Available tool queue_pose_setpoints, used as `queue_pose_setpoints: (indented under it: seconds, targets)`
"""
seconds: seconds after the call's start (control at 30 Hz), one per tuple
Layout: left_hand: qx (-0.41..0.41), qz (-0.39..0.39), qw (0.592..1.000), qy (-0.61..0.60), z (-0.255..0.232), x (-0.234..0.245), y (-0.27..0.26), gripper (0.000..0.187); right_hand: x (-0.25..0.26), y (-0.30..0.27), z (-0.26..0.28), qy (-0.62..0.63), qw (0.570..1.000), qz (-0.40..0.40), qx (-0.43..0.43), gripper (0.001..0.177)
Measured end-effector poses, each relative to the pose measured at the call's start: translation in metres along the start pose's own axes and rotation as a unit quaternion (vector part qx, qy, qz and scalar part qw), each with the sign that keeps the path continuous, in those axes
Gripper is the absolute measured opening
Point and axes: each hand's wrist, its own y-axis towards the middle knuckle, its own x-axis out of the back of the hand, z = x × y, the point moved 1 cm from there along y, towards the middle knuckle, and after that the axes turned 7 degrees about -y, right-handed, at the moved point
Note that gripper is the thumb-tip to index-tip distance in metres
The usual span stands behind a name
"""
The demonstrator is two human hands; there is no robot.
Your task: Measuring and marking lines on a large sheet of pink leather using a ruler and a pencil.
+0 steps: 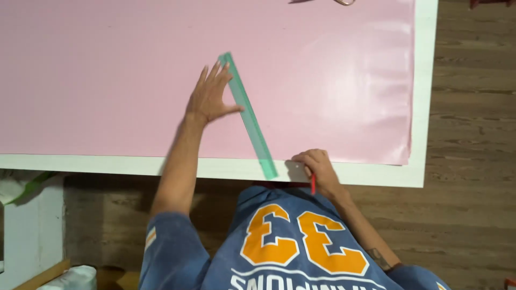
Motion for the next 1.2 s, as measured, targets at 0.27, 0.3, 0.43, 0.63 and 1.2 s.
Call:
queue_pose_setpoints:
  seconds: [0.27,0.3,0.43,0.63,1.2]
  targets:
    - [-0.121,0.057,0.991,-0.007,-0.009,0.008,0.08,0.104,-0.03,-0.017,-0.015,-0.168,0.981,-0.054,0.075,0.029]
    - [-0.126,0.051,0.99,-0.022,-0.011,0.005,0.081,0.102,-0.034,-0.02,-0.012,-0.178,0.977,-0.069,0.093,0.032]
    - [-0.14,0.058,0.988,-0.036,-0.011,-0.002,0.087,0.131,-0.055,-0.016,-0.01,-0.198,0.97,-0.096,0.1,0.033]
    - [-0.156,0.033,0.986,-0.048,-0.001,-0.014,0.09,0.139,-0.093,0.006,-0.007,-0.269,0.952,-0.069,0.132,0.045]
    - [-0.156,0.035,0.986,-0.049,0.001,-0.014,0.088,0.134,-0.109,0.017,-0.004,-0.357,0.919,-0.07,0.152,0.044]
